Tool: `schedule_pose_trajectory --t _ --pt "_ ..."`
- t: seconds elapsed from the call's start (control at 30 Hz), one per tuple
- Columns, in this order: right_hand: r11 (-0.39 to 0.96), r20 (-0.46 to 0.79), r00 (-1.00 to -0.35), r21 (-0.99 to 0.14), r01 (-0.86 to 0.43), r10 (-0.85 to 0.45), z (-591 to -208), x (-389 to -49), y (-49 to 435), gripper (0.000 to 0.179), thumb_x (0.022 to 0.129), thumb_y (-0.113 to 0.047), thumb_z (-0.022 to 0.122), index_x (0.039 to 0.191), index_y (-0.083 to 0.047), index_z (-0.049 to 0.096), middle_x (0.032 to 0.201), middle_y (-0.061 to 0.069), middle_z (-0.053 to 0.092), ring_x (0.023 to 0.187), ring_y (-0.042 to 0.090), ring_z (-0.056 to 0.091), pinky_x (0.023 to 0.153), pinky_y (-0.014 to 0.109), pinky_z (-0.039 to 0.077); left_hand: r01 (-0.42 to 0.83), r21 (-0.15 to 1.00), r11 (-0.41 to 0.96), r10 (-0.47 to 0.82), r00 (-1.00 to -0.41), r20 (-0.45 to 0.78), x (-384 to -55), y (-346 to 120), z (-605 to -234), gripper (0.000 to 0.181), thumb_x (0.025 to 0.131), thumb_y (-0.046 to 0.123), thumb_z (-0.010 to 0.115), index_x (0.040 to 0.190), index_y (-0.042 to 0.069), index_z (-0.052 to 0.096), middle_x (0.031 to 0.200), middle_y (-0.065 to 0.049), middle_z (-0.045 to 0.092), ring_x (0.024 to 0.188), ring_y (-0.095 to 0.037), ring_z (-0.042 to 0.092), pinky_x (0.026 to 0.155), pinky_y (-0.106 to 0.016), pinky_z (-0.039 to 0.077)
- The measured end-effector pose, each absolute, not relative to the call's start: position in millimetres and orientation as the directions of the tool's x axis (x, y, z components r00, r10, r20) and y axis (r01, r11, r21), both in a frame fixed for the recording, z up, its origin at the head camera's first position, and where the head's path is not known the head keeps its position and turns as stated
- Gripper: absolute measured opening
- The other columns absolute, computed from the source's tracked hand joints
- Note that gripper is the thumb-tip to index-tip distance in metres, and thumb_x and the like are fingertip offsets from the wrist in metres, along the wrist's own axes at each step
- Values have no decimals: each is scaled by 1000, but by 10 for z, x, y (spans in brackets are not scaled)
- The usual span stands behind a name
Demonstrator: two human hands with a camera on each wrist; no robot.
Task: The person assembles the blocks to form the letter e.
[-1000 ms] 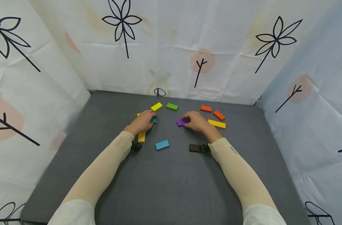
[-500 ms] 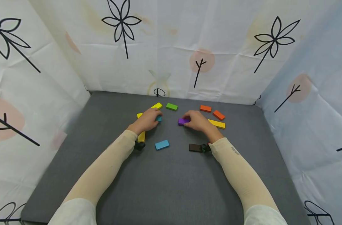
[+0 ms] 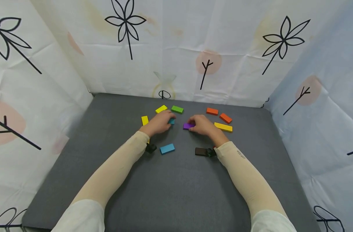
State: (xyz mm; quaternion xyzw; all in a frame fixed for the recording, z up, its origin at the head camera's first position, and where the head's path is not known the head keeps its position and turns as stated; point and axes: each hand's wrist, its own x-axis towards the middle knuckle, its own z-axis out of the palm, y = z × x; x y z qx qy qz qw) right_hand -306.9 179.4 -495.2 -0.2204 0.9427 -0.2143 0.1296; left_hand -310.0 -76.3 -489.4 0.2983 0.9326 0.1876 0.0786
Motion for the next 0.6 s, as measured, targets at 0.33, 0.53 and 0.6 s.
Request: schedule_pose_trajectory --t 0.33,0.53,0.6 --pt "817 -160 -867 -449 -362 -472 -4944 -3087 1782 35 101 -16 80 133 -2 76 126 14 73 116 30 67 104 47 53 555 387 736 620 -783 -55 -3187 -545 -5003 39 105 3 67 143 2 68 138 -16 64 132 -32 57 116 -45 43" --pt "819 -167 -866 -449 -358 -471 -4947 -3089 1778 35 101 -16 80 134 -3 76 128 14 73 117 29 68 105 46 53 563 383 733 634 -769 -83 -3224 -462 -5103 39 103 4 70 142 1 69 136 -15 65 128 -31 59 116 -45 43" --pt "817 -166 -866 -451 -359 -471 -4949 -3090 1774 35 101 -15 80 134 -3 76 128 13 73 117 29 68 105 46 52 566 380 732 637 -766 -87 -3226 -445 -5123 39 102 4 72 141 1 69 135 -15 65 126 -31 60 115 -45 44"
